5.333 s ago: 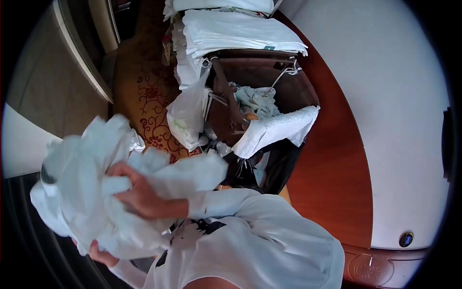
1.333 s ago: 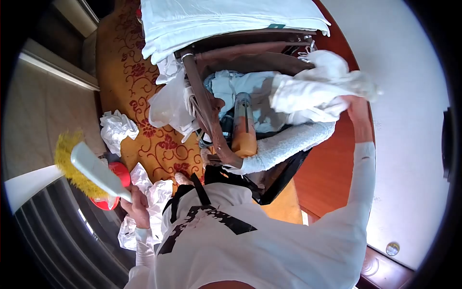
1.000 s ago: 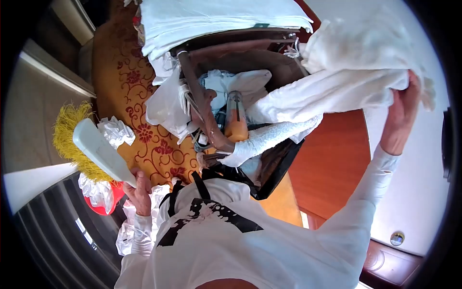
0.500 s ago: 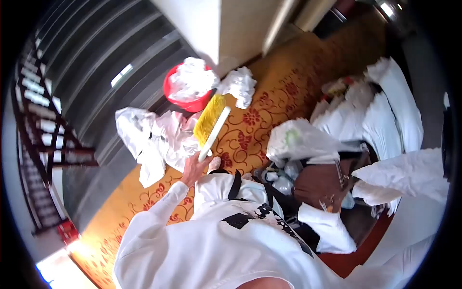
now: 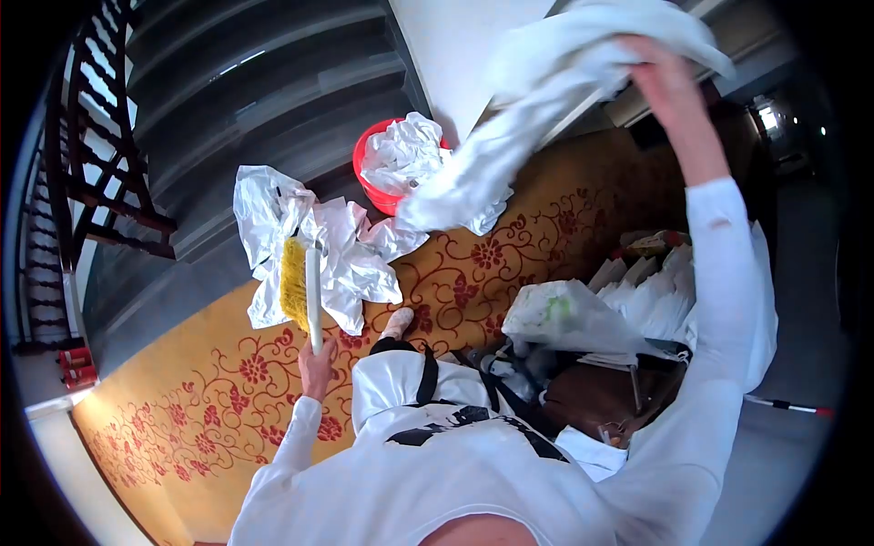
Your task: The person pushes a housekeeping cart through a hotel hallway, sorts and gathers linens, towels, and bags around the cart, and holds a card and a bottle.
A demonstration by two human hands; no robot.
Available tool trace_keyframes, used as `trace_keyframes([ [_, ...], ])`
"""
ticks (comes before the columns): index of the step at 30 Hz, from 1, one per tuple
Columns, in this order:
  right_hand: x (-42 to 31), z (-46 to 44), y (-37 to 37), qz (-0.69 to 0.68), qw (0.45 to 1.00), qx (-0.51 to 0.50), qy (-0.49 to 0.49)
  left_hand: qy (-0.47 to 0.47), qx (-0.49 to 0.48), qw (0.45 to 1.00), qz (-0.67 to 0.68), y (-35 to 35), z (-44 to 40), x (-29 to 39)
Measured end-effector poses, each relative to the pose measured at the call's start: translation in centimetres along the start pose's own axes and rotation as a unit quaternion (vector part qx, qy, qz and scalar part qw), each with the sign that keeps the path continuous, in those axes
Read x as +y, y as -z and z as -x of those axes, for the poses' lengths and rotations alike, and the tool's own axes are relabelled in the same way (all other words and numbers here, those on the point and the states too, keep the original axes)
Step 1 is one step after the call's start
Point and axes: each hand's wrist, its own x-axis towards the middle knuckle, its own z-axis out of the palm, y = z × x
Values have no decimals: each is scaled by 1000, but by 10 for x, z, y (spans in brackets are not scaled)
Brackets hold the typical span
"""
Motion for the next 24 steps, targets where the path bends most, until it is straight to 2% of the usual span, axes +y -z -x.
trace_keyframes([
  [2,-12,59,-82,257,959,-49,-111,2,-14,1000,8,1,-4,7],
  [4,-9,80,-82,342,925,-95,-135,-28,-31,999,-16,0,-14,7],
  [6,-19,114,-75,359,921,-89,-121,-25,-50,998,-40,-5,-19,14],
  [8,-33,156,-58,385,917,-78,-65,-46,-91,994,-38,-14,-24,23],
  [10,-44,210,-33,375,926,-23,-33,-50,-116,991,-55,-27,-27,37],
  [13,-68,306,3,394,908,123,-65,-38,-162,983,-77,-57,-19,73],
  [15,-76,383,30,372,886,265,-79,-154,-154,964,-153,-75,-46,54],
  [16,-79,421,39,357,872,329,-62,-99,-194,967,-129,-86,-39,72],
  [17,-85,459,44,328,847,409,-85,-147,-194,958,-154,-96,-61,62],
  [18,-89,488,39,350,801,479,-74,-132,-246,953,-119,-111,-42,84],
  [19,-85,526,47,377,757,532,-55,-200,-268,933,-132,-127,-57,84],
  [20,-81,560,49,368,719,588,-44,-179,-291,928,-151,-149,-21,116],
  [22,-74,623,45,376,633,673,-70,-222,-346,895,-173,-187,12,138],
  [24,-63,668,35,351,576,734,-77,-259,-406,852,-205,-225,52,159],
])
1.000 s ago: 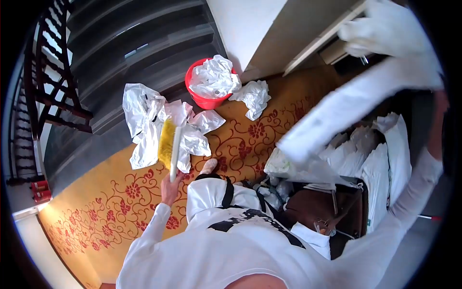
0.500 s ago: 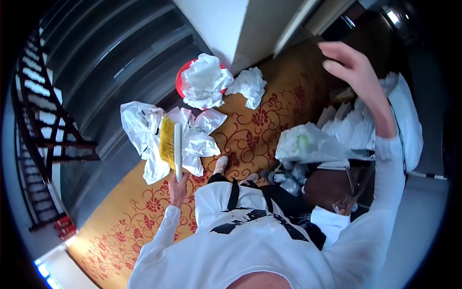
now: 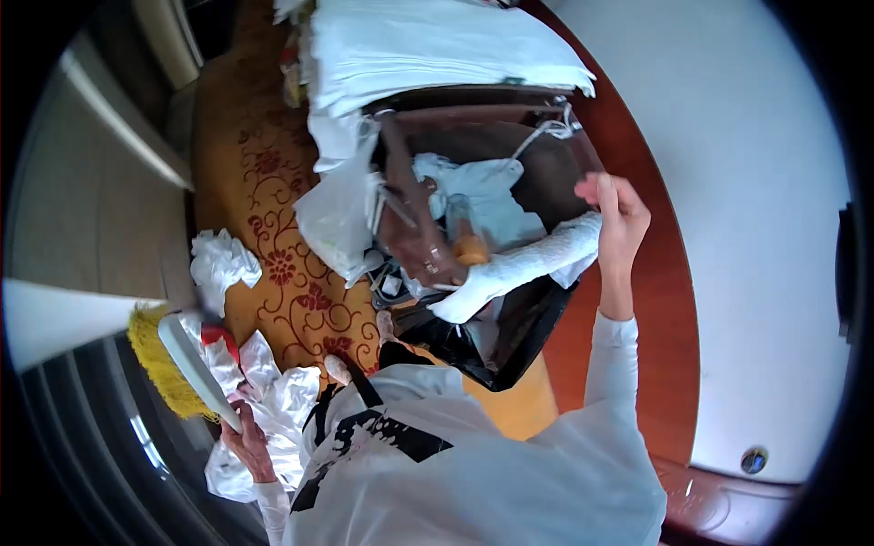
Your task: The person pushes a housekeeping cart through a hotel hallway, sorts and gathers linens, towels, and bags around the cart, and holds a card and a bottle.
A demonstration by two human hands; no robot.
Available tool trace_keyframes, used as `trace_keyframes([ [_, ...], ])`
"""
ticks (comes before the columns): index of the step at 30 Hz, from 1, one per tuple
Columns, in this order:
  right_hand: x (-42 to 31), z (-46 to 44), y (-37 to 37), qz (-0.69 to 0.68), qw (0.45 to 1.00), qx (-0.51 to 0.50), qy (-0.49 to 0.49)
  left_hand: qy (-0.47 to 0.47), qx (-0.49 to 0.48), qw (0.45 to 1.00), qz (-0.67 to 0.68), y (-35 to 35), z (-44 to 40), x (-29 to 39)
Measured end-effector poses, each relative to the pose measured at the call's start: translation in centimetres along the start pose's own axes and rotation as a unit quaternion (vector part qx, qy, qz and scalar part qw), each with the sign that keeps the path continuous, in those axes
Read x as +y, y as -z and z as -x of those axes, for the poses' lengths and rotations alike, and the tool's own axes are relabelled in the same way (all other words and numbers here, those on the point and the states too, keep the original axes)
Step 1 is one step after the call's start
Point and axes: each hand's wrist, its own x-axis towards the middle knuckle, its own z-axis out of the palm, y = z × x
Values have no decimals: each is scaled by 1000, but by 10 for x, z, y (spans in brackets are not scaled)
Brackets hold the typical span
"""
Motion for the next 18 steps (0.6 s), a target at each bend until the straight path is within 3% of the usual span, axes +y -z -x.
trace_keyframes([
  [6,82,36,40,18,999,37,-34,-72,-186,969,-147,-94,-28,98],
  [8,98,43,42,21,999,-12,-37,-134,-214,940,-231,-121,-36,117],
  [10,115,49,35,41,999,-19,15,-114,-261,928,-240,-156,-27,153],
  [12,117,37,32,120,973,-72,185,-135,-314,901,-266,-180,-26,173],
  [18,128,41,27,49,975,0,215,-200,-470,828,-232,-279,16,233],
])
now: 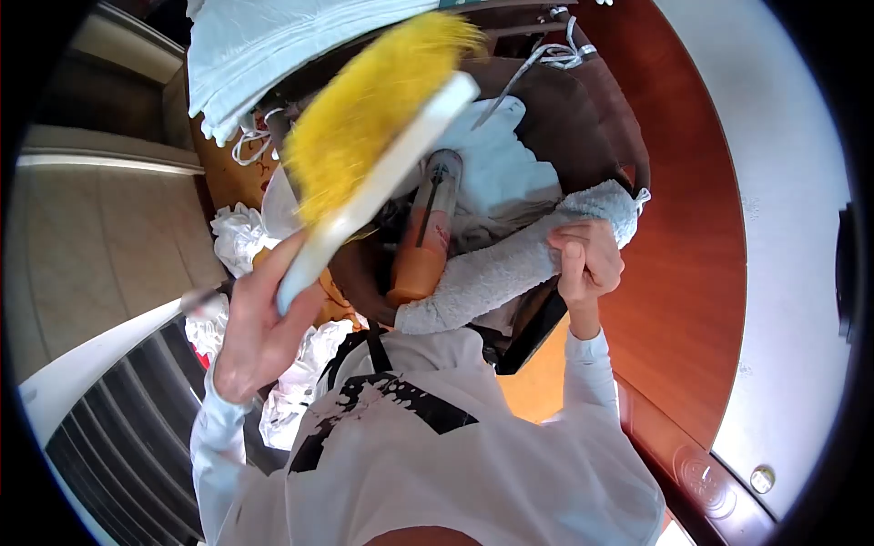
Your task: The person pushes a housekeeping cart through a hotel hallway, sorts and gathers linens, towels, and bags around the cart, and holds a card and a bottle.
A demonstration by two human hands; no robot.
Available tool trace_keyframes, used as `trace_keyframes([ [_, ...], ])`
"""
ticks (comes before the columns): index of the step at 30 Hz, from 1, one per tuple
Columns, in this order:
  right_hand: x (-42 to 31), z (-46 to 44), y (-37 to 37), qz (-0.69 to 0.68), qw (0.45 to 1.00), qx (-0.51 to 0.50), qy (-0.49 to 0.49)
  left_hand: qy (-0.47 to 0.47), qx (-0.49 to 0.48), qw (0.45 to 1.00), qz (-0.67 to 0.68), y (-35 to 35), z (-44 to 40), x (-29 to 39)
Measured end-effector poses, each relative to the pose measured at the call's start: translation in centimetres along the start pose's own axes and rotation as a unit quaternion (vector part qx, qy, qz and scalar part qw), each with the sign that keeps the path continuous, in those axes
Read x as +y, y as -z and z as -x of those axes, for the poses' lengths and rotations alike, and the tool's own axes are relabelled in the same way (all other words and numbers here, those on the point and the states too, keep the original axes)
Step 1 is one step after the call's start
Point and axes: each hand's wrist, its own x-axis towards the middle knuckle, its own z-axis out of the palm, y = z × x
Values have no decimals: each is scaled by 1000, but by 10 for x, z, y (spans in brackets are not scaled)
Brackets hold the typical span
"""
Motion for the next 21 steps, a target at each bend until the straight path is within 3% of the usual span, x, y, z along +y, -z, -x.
trace_keyframes([
  [4,1,1,0,-23,1000,13,-5,-133,-46,977,-162,-44,-56,5],
  [6,-1,1,0,-21,1000,8,0,-141,-72,972,-171,-74,-68,5],
  [8,1,0,1,-24,1000,5,12,-144,-58,966,-207,-96,-66,6],
  [10,1,1,-1,-26,999,7,19,-67,-158,948,-267,-103,-64,0],
  [12,3,2,-1,-17,1000,6,13,-31,-177,941,-287,-108,-67,-11],
  [18,5,4,-3,-20,999,14,25,87,-218,951,-199,-107,-84,-38],
  [19,4,3,-5,-16,999,22,28,62,-147,969,-191,-112,-84,-47],
  [21,6,4,-7,-18,999,24,31,108,-260,959,-33,-107,-120,-66],
])
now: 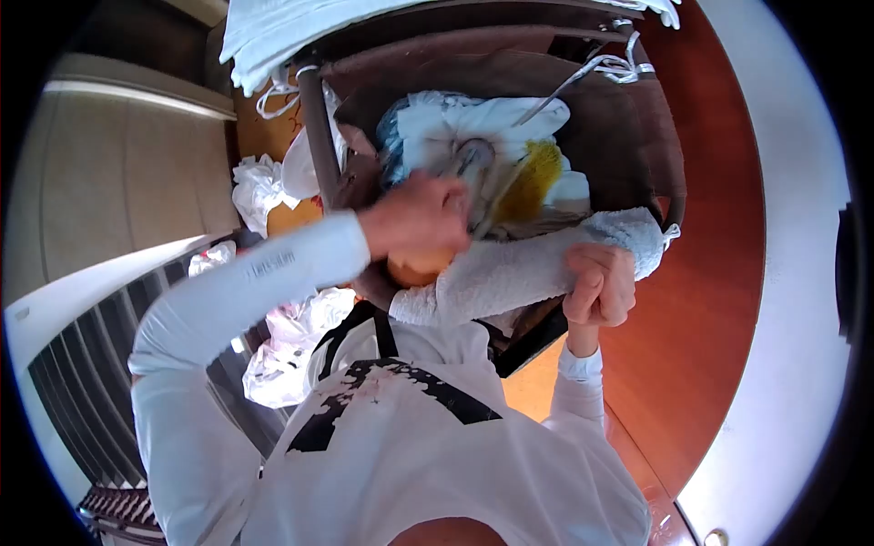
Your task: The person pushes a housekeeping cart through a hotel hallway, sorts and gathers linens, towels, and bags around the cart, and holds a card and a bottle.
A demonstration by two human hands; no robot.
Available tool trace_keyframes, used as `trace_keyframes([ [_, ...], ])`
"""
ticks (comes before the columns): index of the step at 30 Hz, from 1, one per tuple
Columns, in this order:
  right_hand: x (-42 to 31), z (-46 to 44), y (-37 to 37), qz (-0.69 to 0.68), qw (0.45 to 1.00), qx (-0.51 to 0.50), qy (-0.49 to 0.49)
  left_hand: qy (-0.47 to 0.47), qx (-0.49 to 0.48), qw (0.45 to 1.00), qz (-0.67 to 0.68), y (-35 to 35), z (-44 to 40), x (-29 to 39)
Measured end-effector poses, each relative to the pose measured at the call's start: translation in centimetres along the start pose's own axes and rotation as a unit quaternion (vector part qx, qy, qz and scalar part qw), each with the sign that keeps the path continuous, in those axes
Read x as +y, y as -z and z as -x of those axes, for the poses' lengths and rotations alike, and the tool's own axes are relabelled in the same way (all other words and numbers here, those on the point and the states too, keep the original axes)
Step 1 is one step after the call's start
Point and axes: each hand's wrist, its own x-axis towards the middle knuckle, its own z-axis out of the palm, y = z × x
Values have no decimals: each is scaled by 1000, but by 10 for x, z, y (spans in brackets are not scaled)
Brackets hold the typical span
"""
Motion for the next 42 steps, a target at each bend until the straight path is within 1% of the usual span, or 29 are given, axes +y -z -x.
trace_keyframes([
  [1,-1,2,0,6,1000,7,2,-11,57,998,9,19,10,28],
  [2,-2,2,1,1,1000,4,0,-65,54,996,29,39,-5,33],
  [3,-3,0,1,8,1000,-7,6,-70,-28,967,242,63,-16,26],
  [4,-3,-2,2,15,1000,-17,14,-49,-70,959,270,85,-25,25],
  [5,-3,-1,2,11,1000,-18,16,68,1,962,265,92,-13,56],
  [7,-1,0,3,17,1000,-19,14,57,20,988,143,98,0,83],
  [8,-2,0,2,15,1000,-17,14,59,22,988,142,102,7,91],
  [10,-1,1,3,18,1000,-17,14,-7,13,1000,2,105,16,102],
  [11,-1,1,4,18,1000,-17,13,-7,12,1000,2,105,21,105],
  [13,0,3,6,22,999,-32,22,-34,88,995,-11,103,29,105],
  [14,2,4,6,23,999,-33,21,-32,-10,999,-25,122,16,98],
  [17,3,5,6,22,999,-21,26,29,-62,996,-49,124,29,106],
  [18,3,5,5,47,997,-38,43,-25,38,982,-182,109,41,103],
  [23,4,2,12,132,981,-111,92,-122,-41,958,-254,86,25,76],
  [25,0,-8,19,113,968,-201,102,-118,8,921,-372,66,21,61],
  [26,-2,-10,22,99,966,-225,84,-129,8,919,-372,58,16,50],
  [27,-2,-12,27,109,964,-225,85,-228,71,883,-405,50,12,41],
  [28,-3,-14,30,75,964,-247,69,-322,133,832,-431,45,8,32],
  [29,-5,-16,31,39,962,-265,52,-328,132,830,-432,38,13,37],
  [31,-2,-13,39,-14,972,-234,30,-404,163,863,-255,15,35,53],
  [32,0,-3,42,58,991,-102,-63,-409,163,860,-258,6,47,55],
  [33,3,7,45,126,979,32,-154,-365,150,882,-256,-4,60,55],
  [34,5,12,52,177,961,91,-192,-319,138,903,-254,-14,74,55],
  [35,8,16,56,222,937,148,-227,-232,123,896,-358,-21,90,55],
  [36,8,21,57,139,919,183,-319,-169,113,894,-400,-32,100,52],
  [37,5,24,56,129,906,167,-366,-99,107,887,-438,-43,106,48],
  [39,5,39,56,-26,870,158,-467,-77,121,926,-349,-58,108,38],
  [41,-7,42,48,-41,877,148,-455,-220,273,913,-210,-75,103,14],
  [42,7,53,55,26,896,111,-428,-261,333,890,-170,-81,101,10],
])
